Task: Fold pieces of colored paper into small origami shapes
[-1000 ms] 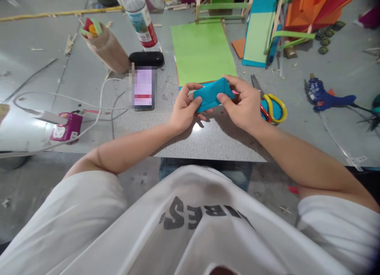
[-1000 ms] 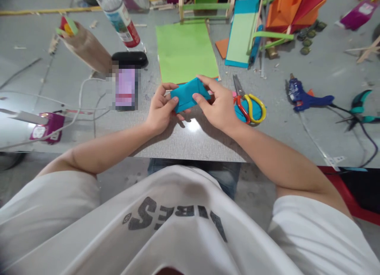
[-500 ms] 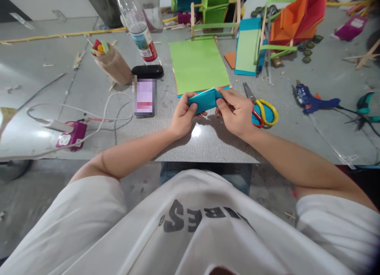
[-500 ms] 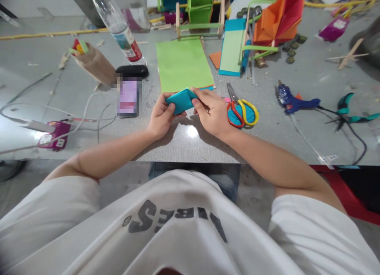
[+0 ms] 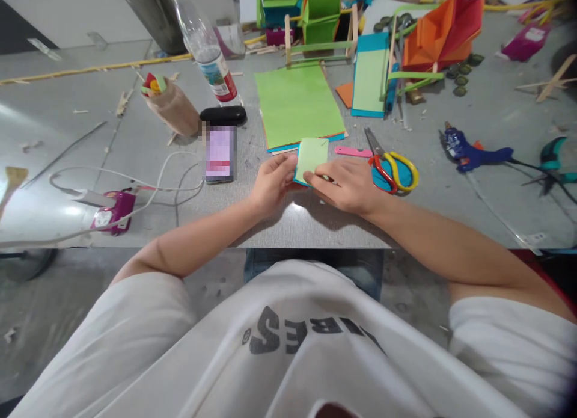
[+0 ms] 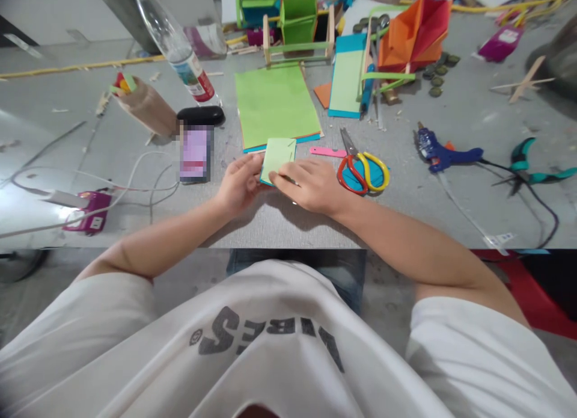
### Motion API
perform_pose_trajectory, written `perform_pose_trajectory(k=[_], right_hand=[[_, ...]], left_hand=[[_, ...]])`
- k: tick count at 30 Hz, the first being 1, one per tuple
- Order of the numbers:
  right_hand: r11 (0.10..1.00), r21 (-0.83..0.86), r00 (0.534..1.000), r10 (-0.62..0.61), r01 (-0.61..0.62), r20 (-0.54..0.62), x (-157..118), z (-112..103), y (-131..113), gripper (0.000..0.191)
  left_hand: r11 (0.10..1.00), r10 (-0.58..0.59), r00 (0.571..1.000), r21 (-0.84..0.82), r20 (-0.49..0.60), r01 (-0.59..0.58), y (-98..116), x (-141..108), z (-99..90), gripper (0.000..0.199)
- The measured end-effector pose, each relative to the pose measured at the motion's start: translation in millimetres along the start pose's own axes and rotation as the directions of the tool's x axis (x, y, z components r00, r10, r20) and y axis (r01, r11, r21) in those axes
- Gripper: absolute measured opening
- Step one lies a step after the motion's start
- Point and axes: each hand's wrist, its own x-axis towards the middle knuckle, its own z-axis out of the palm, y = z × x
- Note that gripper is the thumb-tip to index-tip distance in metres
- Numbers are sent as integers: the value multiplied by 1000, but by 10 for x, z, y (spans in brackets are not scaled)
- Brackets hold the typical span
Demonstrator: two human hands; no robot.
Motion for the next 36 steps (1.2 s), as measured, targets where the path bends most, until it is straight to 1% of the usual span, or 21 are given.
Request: perform_pose_trajectory(k=[2,4,5,6,7,8,9,10,12,14,15,17,19,22,24,25,26,28,30,32,36], right_hand=[[995,-29,993,-94,96,68,73,-98,-45,38],[978,-40,973,-197,203,119,137,-311,16,29],[976,-50,972,-205,212,115,153,-456,104,20],[988,-69,988,-130,136,83,153,-612,233,23],[996,-86,999,20,-16,36,135,-767,396,33],[976,-103,981,191,-192,-13,101,-905,582,35],[931,-133,940,340,-339,-13,54,-1013,778,39],[883,-179,892,449,-434,52,1,-1084,970,51],[778,-281,752,622,-562,220,-89,-1111,1287,73],[733,-282,645,679,-618,351,-130,-1039,1477,75],[729,-288,616,681,-621,397,-132,-994,1528,74],[732,-313,591,676,-605,440,-118,-930,1581,72],[739,-299,587,666,-603,462,-99,-923,1616,69],[739,-143,589,624,-658,515,-65,-1014,1646,60],[715,-83,562,610,-694,559,-22,-1129,1586,56],[698,-92,533,618,-710,577,9,-1196,1522,53],[675,-115,484,627,-729,610,44,-1266,1441,49],[581,-195,362,700,-790,615,117,-1400,1264,43],[501,-170,302,722,-848,622,168,-1518,1135,36],[465,-115,301,723,-878,622,172,-1627,1104,27],[521,-17,432,724,-853,537,46,-1856,1258,25]], left_hand=[[999,7,1000,39,-13,-7,16,-21,-1,51],[997,16,998,74,-63,-11,11,-16,-18,51],[996,23,995,83,-92,-15,2,-5,-33,50],[995,37,992,91,-117,-26,-10,11,-49,50],[994,59,989,103,-135,-45,-23,30,-66,51],[991,84,987,119,-140,-67,-36,49,-82,53],[987,107,985,134,-136,-89,-50,68,-96,55],[983,126,984,150,-124,-106,-62,85,-108,56],[974,149,984,189,-101,-128,-82,111,-120,58],[958,171,981,246,-87,-145,-99,122,-115,58],[947,188,979,279,-81,-158,-109,119,-106,58],[922,223,973,338,-66,-189,-132,95,-70,59],[908,234,971,366,-43,-202,-152,52,-14,60],[900,218,976,382,19,-209,-125,17,102,57],[887,188,975,407,115,-219,-40,68,207,53],[879,157,971,422,181,-221,18,123,274,51],[878,111,961,428,254,-214,77,198,354,50],[894,18,932,412,363,-178,171,382,554,45],[925,-3,913,349,407,-152,193,569,784,39],[943,-1,926,308,378,-125,142,713,997,25],[953,-13,982,300,187,-45,-35,851,1263,9]])
